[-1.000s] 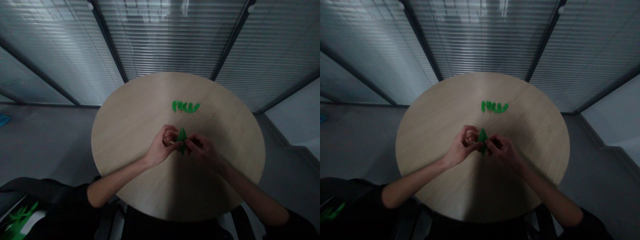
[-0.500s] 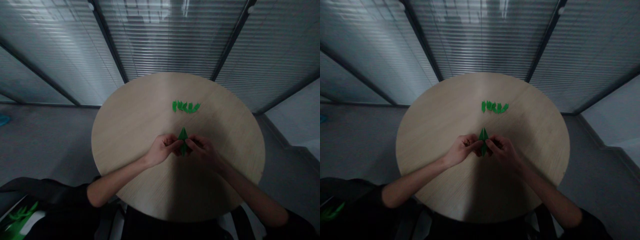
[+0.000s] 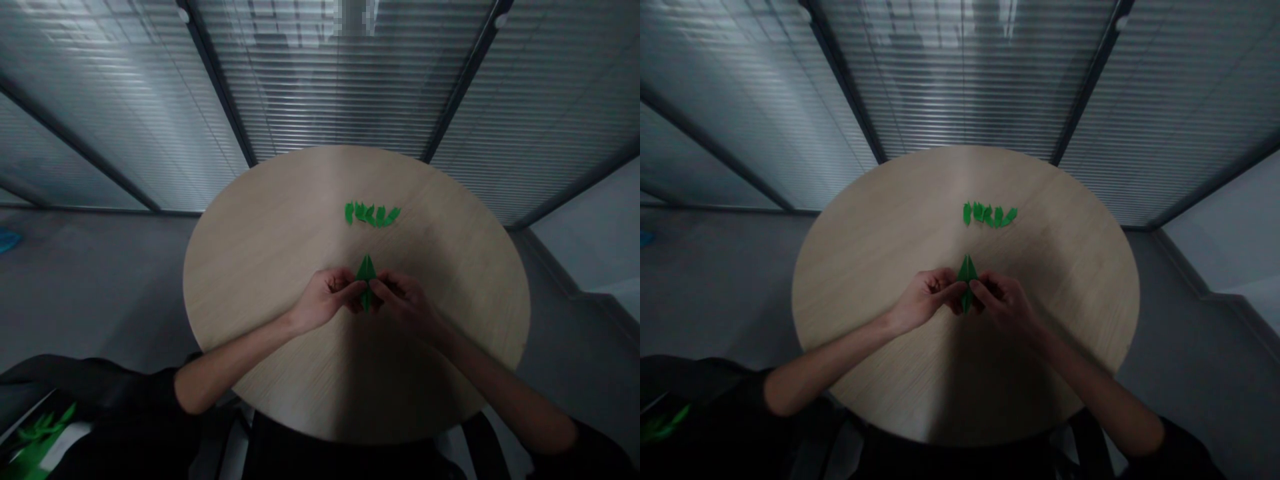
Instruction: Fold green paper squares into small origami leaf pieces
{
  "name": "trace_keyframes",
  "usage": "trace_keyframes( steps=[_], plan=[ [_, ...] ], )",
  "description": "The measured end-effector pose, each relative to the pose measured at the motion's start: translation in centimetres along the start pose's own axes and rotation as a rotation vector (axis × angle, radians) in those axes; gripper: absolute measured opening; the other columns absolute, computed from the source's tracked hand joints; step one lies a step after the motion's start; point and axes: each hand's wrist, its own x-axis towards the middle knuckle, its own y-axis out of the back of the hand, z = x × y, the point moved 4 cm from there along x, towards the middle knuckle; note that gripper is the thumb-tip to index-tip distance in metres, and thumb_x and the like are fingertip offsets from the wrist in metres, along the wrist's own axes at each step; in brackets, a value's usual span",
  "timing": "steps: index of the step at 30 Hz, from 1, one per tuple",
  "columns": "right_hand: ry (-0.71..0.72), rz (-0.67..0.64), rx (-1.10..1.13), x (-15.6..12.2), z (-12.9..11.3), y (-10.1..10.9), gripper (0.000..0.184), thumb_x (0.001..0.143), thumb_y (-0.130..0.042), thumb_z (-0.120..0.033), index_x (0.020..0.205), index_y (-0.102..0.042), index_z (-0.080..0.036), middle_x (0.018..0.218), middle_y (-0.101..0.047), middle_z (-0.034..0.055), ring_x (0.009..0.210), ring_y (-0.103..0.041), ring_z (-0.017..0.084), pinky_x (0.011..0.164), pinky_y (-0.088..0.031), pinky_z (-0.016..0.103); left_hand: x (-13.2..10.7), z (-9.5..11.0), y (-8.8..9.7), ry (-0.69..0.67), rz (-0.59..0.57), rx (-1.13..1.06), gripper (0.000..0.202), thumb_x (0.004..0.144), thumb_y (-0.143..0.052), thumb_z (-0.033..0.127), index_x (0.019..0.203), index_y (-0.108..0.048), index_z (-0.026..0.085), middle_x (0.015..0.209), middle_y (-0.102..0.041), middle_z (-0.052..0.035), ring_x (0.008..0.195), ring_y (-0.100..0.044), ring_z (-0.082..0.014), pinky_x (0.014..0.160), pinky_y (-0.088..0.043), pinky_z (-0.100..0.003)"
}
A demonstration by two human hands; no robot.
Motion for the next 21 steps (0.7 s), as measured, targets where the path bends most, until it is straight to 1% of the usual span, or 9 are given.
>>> trace_keyframes(
  steps=[4,9,12,14,17,21],
  plan=[
    [-0.01,0.003,-0.006,0.0,-0.03,0.03,0.036,0.095,-0.067,-0.053,0.082,-0.067,-0.018,0.066,-0.066,0.0009,0.058,-0.062,0.014,0.055,-0.049,0.026,0.08,-0.06,-0.09,0.008,-0.017,-0.032,0.039,0.09,-0.077,0.05,0.085,-0.063,0.013,0.071,-0.075,-0.0044,0.06,-0.071,-0.0131,0.059,-0.058,-0.024],
    [-0.033,0.005,0.006,0.29,0.31,-0.05,0.039,0.093,-0.067,-0.056,0.081,-0.065,-0.019,0.067,-0.068,0.0018,0.058,-0.063,0.014,0.055,-0.051,0.027,0.22,0.02,-0.16,0.054,-0.058,-0.027,0.031,0.088,-0.08,0.04,0.094,-0.066,0.013,0.077,-0.077,-0.0055,0.064,-0.073,-0.014,0.061,-0.058,-0.024],
    [-0.055,-0.01,-0.004,0.42,0.59,-0.22,0.04,0.092,-0.068,-0.057,0.08,-0.065,-0.019,0.066,-0.068,0.0022,0.057,-0.063,0.014,0.054,-0.051,0.026,0.23,0.02,-0.12,0.069,-0.061,-0.016,0.032,0.088,-0.08,0.04,0.097,-0.067,0.012,0.08,-0.078,-0.0067,0.066,-0.074,-0.0146,0.06,-0.059,-0.024],
    [-0.064,0.009,-0.019,0.43,0.7,-0.23,0.04,0.092,-0.067,-0.057,0.08,-0.066,-0.019,0.065,-0.068,0.0022,0.056,-0.063,0.014,0.053,-0.05,0.026,0.2,-0.07,-0.06,0.077,-0.052,-0.015,0.034,0.087,-0.081,0.04,0.098,-0.066,0.012,0.082,-0.078,-0.007,0.067,-0.074,-0.0153,0.059,-0.059,-0.024],
    [-0.074,0.059,-0.037,0.4,0.73,-0.15,0.04,0.092,-0.067,-0.056,0.079,-0.067,-0.019,0.063,-0.066,0.0015,0.055,-0.06,0.014,0.052,-0.048,0.025,0.16,-0.3,0.03,0.081,-0.031,-0.012,0.037,0.084,-0.084,0.04,0.098,-0.064,0.012,0.079,-0.076,-0.0045,0.066,-0.073,-0.0147,0.058,-0.06,-0.024],
    [-0.088,0.028,-0.055,0.46,0.49,-0.16,0.043,0.092,-0.066,-0.059,0.079,-0.067,-0.018,0.062,-0.065,0.0013,0.055,-0.059,0.013,0.052,-0.047,0.025,0.17,-0.44,0.08,0.059,-0.001,-0.007,0.036,0.082,-0.086,0.037,0.093,-0.061,0.013,0.074,-0.072,-0.0008,0.061,-0.07,-0.0123,0.058,-0.061,-0.023]
  ],
)
